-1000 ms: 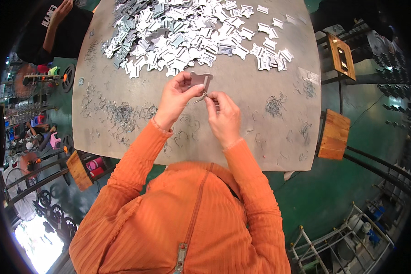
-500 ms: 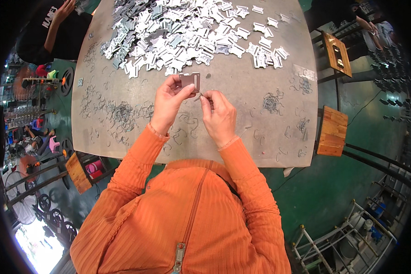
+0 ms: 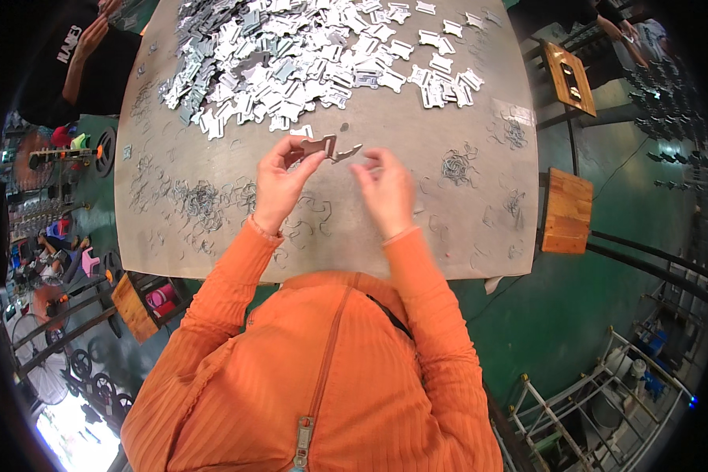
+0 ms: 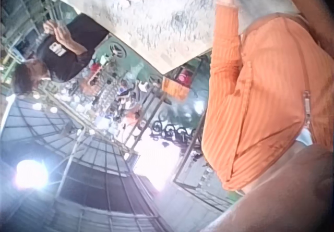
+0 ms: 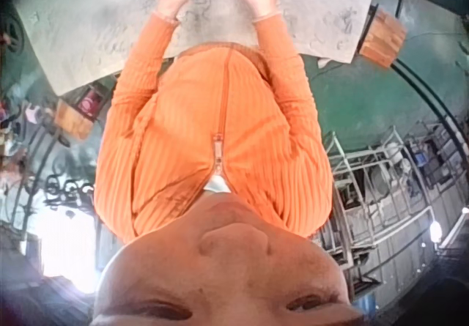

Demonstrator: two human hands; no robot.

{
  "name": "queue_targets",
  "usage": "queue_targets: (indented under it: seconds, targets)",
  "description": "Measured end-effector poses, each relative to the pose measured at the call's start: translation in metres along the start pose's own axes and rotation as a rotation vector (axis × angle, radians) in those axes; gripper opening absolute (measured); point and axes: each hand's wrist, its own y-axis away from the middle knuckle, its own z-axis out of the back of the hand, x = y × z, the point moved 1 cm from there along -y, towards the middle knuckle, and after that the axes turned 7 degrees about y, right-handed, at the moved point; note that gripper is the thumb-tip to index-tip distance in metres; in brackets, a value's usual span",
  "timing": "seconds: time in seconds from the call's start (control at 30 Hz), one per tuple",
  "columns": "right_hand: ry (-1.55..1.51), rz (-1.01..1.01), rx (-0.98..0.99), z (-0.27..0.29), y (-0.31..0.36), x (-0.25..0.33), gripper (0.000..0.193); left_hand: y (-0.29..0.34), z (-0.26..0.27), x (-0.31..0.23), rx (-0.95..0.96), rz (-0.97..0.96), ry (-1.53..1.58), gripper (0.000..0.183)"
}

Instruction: The person hooks metal parts onto wire hangers by hand, one at a time, and then hangs the loaded wire hangers onto a rack.

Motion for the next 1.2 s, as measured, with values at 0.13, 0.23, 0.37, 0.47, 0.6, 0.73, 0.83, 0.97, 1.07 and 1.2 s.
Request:
queue_targets:
  seconds: [0.13,0.23,0.37,0.47,0.6,0.73,0.83,0.97,1.07,1.2]
  targets:
    - [0.409,-0.395,0.012,0.031,-0.012,-0.088,0.023,-0.001,0.011,0.007,-0.059,-0.022,-0.073,0.017]
    - [0.551,-0.468,0.002,0.024,-0.01,-0.103,0.023,0.001,0.019,0.004,-0.089,-0.042,-0.084,0.019]
    - [0.597,-0.314,0.024,-0.007,-0.009,-0.111,0.02,0.008,0.034,0.001,-0.096,-0.074,-0.151,0.019]
    - [0.459,-0.078,0.048,-0.02,-0.008,-0.095,0.017,0.015,0.038,-0.005,-0.157,-0.045,-0.139,0.019]
    - [-0.519,-0.157,0.267,-0.015,-0.007,-0.013,0.012,0.024,0.04,-0.011,-0.176,-0.06,-0.193,0.019]
    - [-0.76,-0.065,0.314,0.009,0.007,0.075,0.012,0.032,0.036,-0.018,-0.157,-0.128,-0.276,0.015]
    - [-0.954,-0.074,0.362,0.009,0.014,0.097,0.013,0.036,0.031,-0.026,-0.135,-0.188,-0.268,0.014]
    - [-0.937,-0.073,0.284,0.007,0.017,0.1,0.013,0.039,0.026,-0.031,-0.111,-0.262,-0.318,0.014]
    - [-0.9,-0.081,0.251,0.007,0.019,0.099,0.012,0.039,0.023,-0.03,-0.106,-0.304,-0.327,0.016]
    - [-0.894,-0.052,0.17,0.006,0.021,0.101,0.011,0.033,0.019,-0.022,-0.119,-0.384,-0.395,0.017]
